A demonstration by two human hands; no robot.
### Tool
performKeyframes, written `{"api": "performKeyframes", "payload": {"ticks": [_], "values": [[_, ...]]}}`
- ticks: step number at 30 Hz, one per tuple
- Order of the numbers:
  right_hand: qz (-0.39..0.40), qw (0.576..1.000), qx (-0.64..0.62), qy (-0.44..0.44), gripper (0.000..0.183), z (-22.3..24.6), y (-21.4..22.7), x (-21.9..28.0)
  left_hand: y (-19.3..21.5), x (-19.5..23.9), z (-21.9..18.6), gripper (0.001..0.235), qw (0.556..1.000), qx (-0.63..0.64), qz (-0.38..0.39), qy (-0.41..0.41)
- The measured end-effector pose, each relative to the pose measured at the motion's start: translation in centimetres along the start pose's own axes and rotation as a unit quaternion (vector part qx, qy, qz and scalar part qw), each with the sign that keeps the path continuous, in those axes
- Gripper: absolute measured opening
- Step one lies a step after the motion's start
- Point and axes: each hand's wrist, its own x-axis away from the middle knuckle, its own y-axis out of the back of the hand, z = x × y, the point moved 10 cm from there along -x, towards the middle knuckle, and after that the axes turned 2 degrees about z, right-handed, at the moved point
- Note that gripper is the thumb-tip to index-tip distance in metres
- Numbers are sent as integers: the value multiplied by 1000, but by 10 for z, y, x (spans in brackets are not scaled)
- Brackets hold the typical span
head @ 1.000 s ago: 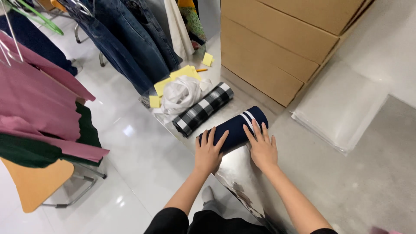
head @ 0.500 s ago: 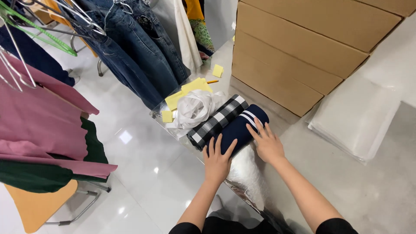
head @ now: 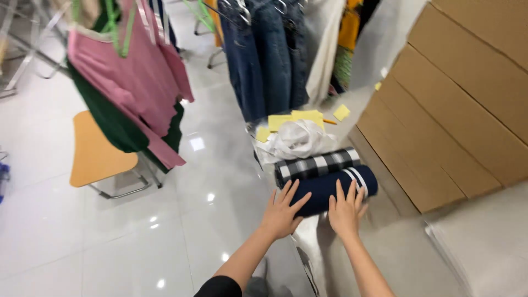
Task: The person takes a black and white checkered skirt, a pair of navy blue track pants, and a pink long-sleeved top from a clothing rack. They fold each item by hand on a metal table and place them in a stack.
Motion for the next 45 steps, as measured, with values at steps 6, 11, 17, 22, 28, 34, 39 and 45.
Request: {"api": "performKeyframes", "payload": {"ticks": [6, 11, 17, 22, 28, 34, 39, 45], "values": [[-51, 986, -60, 144, 55, 131, -6, 12, 52, 51, 83, 81, 986, -19, 60, 152], [35, 970, -75, 231, 51, 261, -4, 27, 142, 105, 165, 76, 957, 60, -62, 277], [-1, 932, -109, 347, 53, 413, -25, 13, 232, 154, 284, 73, 929, 96, -219, 281], [-9, 891, -211, 401, 53, 561, -23, 1, 330, 171, 363, 63, 922, 136, -290, 217], [41, 838, -378, 392, 53, 681, -3, -31, 397, 160, 425, 56, 915, 205, -325, 121], [83, 789, -504, 342, 46, 727, 40, -63, 462, 110, 471, 55, 888, 160, -429, 45], [85, 791, -508, 330, 42, 762, 56, -84, 474, 46, 539, 58, 863, 180, -472, 23], [122, 787, -520, 309, 44, 808, 34, -129, 467, 26, 578, 71, 855, 315, -406, 66]]}}
